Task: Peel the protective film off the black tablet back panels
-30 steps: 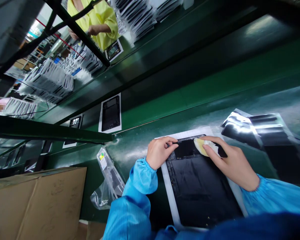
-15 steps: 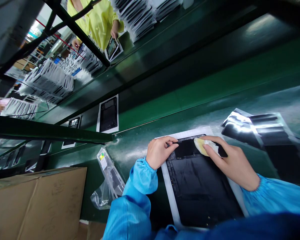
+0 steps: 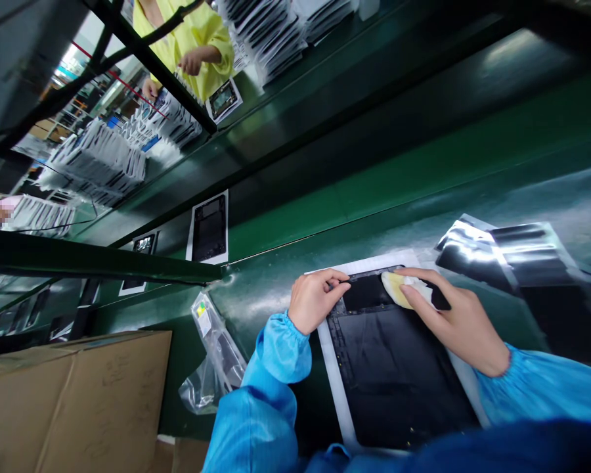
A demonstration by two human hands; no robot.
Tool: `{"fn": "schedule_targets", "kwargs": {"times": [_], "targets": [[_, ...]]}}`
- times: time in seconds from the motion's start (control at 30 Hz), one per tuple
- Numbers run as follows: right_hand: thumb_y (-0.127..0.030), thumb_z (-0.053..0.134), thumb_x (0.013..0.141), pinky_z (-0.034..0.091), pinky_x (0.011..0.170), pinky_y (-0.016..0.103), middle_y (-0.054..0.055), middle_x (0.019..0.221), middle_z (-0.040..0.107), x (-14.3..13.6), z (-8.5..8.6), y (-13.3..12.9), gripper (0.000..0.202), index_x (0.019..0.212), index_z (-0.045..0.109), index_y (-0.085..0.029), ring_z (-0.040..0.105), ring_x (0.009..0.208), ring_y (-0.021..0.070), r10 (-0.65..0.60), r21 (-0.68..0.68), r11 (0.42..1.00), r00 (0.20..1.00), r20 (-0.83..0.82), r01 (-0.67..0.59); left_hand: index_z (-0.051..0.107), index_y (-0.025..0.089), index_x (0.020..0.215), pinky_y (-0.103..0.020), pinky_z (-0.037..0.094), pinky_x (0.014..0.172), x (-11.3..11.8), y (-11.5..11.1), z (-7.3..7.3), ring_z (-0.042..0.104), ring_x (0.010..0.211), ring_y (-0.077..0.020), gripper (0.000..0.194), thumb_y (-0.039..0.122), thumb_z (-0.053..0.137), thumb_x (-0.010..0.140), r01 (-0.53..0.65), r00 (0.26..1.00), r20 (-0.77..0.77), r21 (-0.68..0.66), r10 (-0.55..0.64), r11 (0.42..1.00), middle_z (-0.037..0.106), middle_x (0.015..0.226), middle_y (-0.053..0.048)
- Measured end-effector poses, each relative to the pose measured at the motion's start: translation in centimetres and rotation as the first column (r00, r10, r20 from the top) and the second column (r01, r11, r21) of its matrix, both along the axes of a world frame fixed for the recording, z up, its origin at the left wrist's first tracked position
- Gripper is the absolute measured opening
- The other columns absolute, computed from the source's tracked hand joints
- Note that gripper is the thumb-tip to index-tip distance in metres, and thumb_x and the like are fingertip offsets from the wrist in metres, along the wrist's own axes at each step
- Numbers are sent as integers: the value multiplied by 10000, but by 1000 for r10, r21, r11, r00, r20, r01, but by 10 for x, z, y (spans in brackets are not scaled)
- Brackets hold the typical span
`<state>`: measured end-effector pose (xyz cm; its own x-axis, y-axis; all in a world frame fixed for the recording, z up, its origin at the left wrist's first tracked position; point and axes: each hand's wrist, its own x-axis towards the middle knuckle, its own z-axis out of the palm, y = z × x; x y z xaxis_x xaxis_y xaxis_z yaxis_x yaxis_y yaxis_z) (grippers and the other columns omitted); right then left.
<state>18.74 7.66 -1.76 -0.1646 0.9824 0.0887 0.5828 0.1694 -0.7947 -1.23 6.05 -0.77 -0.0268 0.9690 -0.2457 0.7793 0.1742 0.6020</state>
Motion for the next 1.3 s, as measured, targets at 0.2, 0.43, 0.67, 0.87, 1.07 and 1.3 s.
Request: {"fn": "schedule_targets", "kwargs": {"times": [0.2, 0.43, 0.67, 0.87, 1.07, 1.3], "targets": [[-352, 401, 664, 381, 427, 234, 11, 845, 661, 0, -1, 0, 256, 872, 526, -272, 344, 219, 31, -6, -3, 1000, 1000, -7, 6, 714, 280, 884, -186, 455, 615, 0, -1, -2, 581, 609, -77, 137, 289, 626, 780, -2, 1000, 31, 11, 2, 1000, 693, 727, 76], [-350, 409, 664, 378, 430, 230, 10, 837, 663, 1, -3, -1, 257, 876, 530, -269, 333, 215, 28, -4, -3, 1000, 1000, -4, 4, 717, 284, 889, -180, 453, 609, 0, 1, -3, 592, 619, -76, 154, 319, 597, 798, 2, 1000, 25, 2, -2, 1000, 691, 726, 82], [-359, 398, 659, 373, 400, 237, -7, 778, 667, -1, -1, 0, 265, 871, 530, -270, 311, 214, 33, 7, 0, 1000, 1000, 15, -7, 708, 290, 903, -199, 464, 643, 2, -1, 0, 594, 632, -80, 142, 302, 612, 799, 28, 998, -57, 22, -27, 999, 710, 764, 77], [-346, 408, 661, 370, 404, 235, -25, 735, 662, 0, -3, 0, 264, 883, 528, -270, 297, 211, 33, 19, 0, 1000, 999, 26, -19, 706, 299, 906, -198, 463, 646, 2, -1, 0, 592, 624, -79, 135, 306, 619, 802, 40, 995, -93, 25, -38, 999, 705, 760, 82], [-353, 395, 661, 354, 376, 228, -31, 690, 658, -1, -1, 1, 265, 870, 530, -262, 245, 200, 27, 18, 4, 1000, 999, 38, -18, 682, 319, 933, -211, 456, 654, 4, -4, -1, 601, 647, -91, 131, 328, 615, 821, 97, 973, -213, 49, -84, 994, 697, 785, 81], [-358, 391, 661, 348, 371, 231, -52, 557, 617, -1, -1, 2, 274, 876, 527, -256, 269, 207, 46, 27, 12, 1000, 999, 47, -28, 609, 250, 972, -239, 456, 579, 15, -10, 10, 613, 792, -164, 166, 364, 547, 869, 289, 763, -613, 39, -205, 957, 659, 853, -9]]}}
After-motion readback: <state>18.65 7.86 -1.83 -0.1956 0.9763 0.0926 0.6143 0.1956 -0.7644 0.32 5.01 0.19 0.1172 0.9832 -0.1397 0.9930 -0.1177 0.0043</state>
